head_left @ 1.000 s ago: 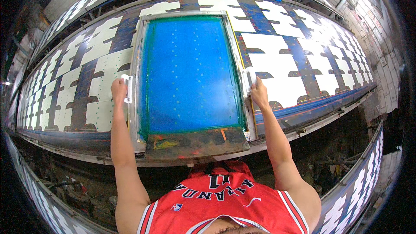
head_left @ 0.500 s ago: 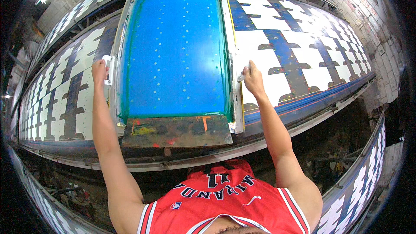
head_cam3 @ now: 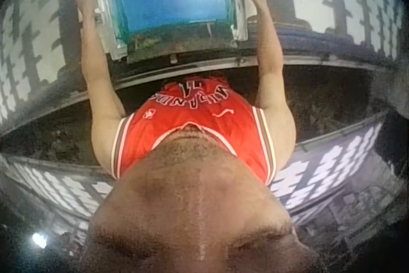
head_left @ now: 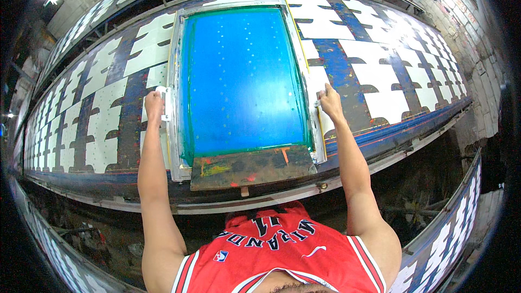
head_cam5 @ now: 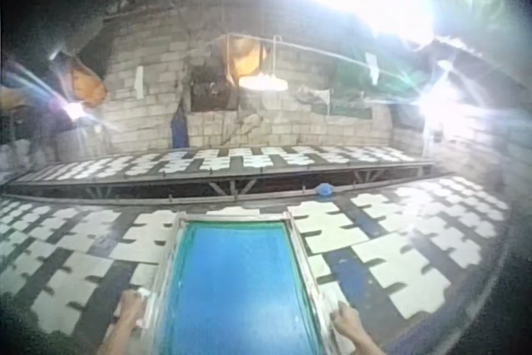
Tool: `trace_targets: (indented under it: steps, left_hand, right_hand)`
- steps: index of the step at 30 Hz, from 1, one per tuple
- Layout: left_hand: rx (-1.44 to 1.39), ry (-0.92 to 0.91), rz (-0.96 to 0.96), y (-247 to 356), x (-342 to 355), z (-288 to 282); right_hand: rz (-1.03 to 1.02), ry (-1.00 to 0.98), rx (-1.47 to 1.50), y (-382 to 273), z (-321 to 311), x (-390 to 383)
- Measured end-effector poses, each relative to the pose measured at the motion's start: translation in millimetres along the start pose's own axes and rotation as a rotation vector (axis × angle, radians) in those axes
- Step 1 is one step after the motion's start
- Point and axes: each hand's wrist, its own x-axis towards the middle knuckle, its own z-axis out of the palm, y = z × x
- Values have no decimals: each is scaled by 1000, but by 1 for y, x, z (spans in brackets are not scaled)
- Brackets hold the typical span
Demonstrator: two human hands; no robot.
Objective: The person uses a squeegee to spread blue ink across a screen printing frame placed over a patterned surface. They repeatedly pull the squeegee across the screen to transfer ink through the mesh onto the underlying material.
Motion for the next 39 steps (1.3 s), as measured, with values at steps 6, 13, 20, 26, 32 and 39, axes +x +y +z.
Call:
trace_targets:
  steps: [6, 13, 20, 26, 32, 39]
  left_hand:
    - [-79, 71, -43, 2, -19, 9]
    - [25, 146, -39, -11, -26, 0]
    - [72, 185, 28, -39, -24, -11]
    - [60, 182, 18, -47, -28, -16]
    - [70, 166, 9, -44, -28, -13]
    - [33, 140, 53, -42, -20, -9]
  right_hand:
    - [31, -126, 133, 33, -12, 33]
    - [-309, -62, -297, 40, 3, 148]
    - [-355, -443, -680, 21, 58, 207]
    - [-48, -447, -680, 31, 57, 188]
    - [-64, -246, -570, 35, 19, 138]
    - [-108, -85, -140, 52, -14, 83]
